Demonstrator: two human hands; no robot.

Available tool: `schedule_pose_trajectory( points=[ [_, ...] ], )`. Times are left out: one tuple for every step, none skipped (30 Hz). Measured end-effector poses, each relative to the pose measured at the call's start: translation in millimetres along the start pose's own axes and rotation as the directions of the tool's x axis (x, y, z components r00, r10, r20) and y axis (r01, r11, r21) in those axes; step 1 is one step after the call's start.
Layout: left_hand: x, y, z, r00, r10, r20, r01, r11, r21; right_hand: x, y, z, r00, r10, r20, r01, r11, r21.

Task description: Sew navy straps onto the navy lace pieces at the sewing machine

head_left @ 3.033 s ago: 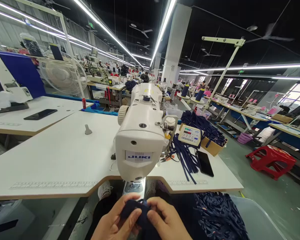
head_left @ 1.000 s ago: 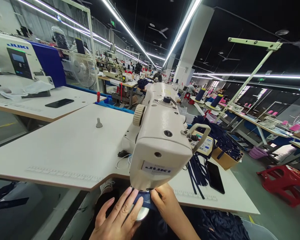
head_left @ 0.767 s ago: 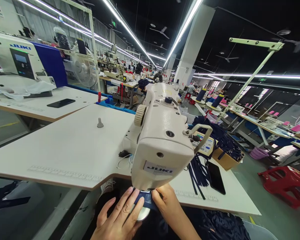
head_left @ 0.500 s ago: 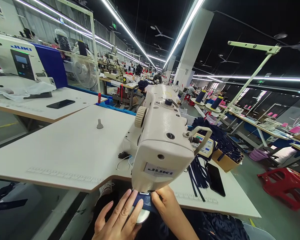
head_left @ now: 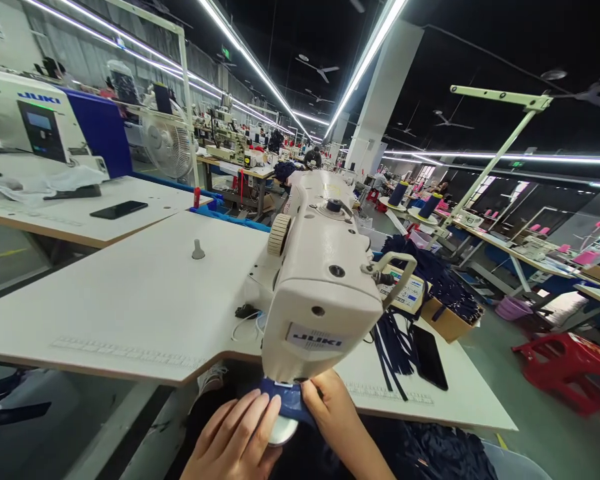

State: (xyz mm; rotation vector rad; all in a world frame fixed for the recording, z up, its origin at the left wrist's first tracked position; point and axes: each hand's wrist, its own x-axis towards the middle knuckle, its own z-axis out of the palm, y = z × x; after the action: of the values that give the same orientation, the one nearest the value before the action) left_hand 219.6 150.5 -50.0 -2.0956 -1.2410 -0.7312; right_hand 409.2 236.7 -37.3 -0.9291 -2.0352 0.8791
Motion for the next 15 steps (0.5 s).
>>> schedule_pose_trajectory(
  points=[
    [2, -1, -1.4, 1.000, 0.017, -0.008, -0.017, 1.000, 0.003, -1, 1, 0, 1.000, -0.006, 0.001, 0.006, 1.000, 0.008],
    [4, -1, -2.6, 0.999, 0.028, -0.014, -0.028, 1.000, 0.012, -3, 3, 1, 1.000, -0.002, -0.003, 0.002, 1.000, 0.021],
    [6, -1, -3.4, 0.999, 0.038, -0.017, -0.038, 0.999, 0.022, -5, 6, 2, 1.000, 0.012, -0.016, -0.012, 0.999, 0.042],
    [7, -1, -3.7, 0.999, 0.039, -0.012, -0.039, 0.999, 0.028, -8, 9, 4, 0.999, 0.034, -0.034, -0.031, 0.997, 0.074],
    [7, 0, -3.6, 0.999, 0.036, -0.001, -0.036, 0.999, 0.030, -11, 14, 5, 0.997, 0.057, -0.055, -0.051, 0.992, 0.112],
    [7, 0, -3.0, 0.999, 0.029, 0.014, -0.029, 0.999, 0.029, -15, 18, 7, 0.994, 0.079, -0.077, -0.067, 0.987, 0.149],
    [7, 1, -2.0, 1.000, 0.020, 0.022, -0.021, 1.000, 0.023, -19, 23, 8, 0.992, 0.091, -0.083, -0.076, 0.982, 0.174],
    [6, 1, -0.8, 1.000, 0.006, 0.027, -0.006, 1.000, 0.010, -22, 28, 9, 0.994, 0.091, -0.068, -0.078, 0.981, 0.178],
    [6, 2, 0.4, 1.000, -0.008, 0.029, 0.008, 1.000, -0.005, -26, 33, 9, 0.996, 0.080, -0.024, -0.075, 0.984, 0.164],
    [6, 2, 1.6, 0.999, -0.020, 0.027, 0.021, 1.000, -0.018, -30, 37, 8, 0.997, 0.063, 0.040, -0.068, 0.988, 0.136],
    [6, 2, 2.5, 0.999, -0.029, 0.022, 0.029, 0.999, -0.028, -33, 41, 7, 0.993, 0.050, 0.106, -0.060, 0.993, 0.100],
    [6, 3, 3.0, 0.999, -0.033, 0.015, 0.034, 0.999, -0.036, -37, 45, 5, 0.985, 0.044, 0.166, -0.056, 0.996, 0.069],
    [7, 4, 3.0, 0.999, -0.031, 0.009, 0.031, 0.999, -0.043, -40, 48, 1, 0.976, 0.050, 0.211, -0.061, 0.997, 0.050],
    [7, 5, 2.4, 0.999, -0.034, 0.003, 0.035, 0.998, -0.054, -43, 50, -3, 0.970, 0.074, 0.233, -0.088, 0.995, 0.048],
    [7, 6, 1.2, 0.999, -0.053, -0.002, 0.052, 0.996, -0.078, -46, 51, -9, 0.963, 0.115, 0.243, -0.135, 0.988, 0.068]
  ],
)
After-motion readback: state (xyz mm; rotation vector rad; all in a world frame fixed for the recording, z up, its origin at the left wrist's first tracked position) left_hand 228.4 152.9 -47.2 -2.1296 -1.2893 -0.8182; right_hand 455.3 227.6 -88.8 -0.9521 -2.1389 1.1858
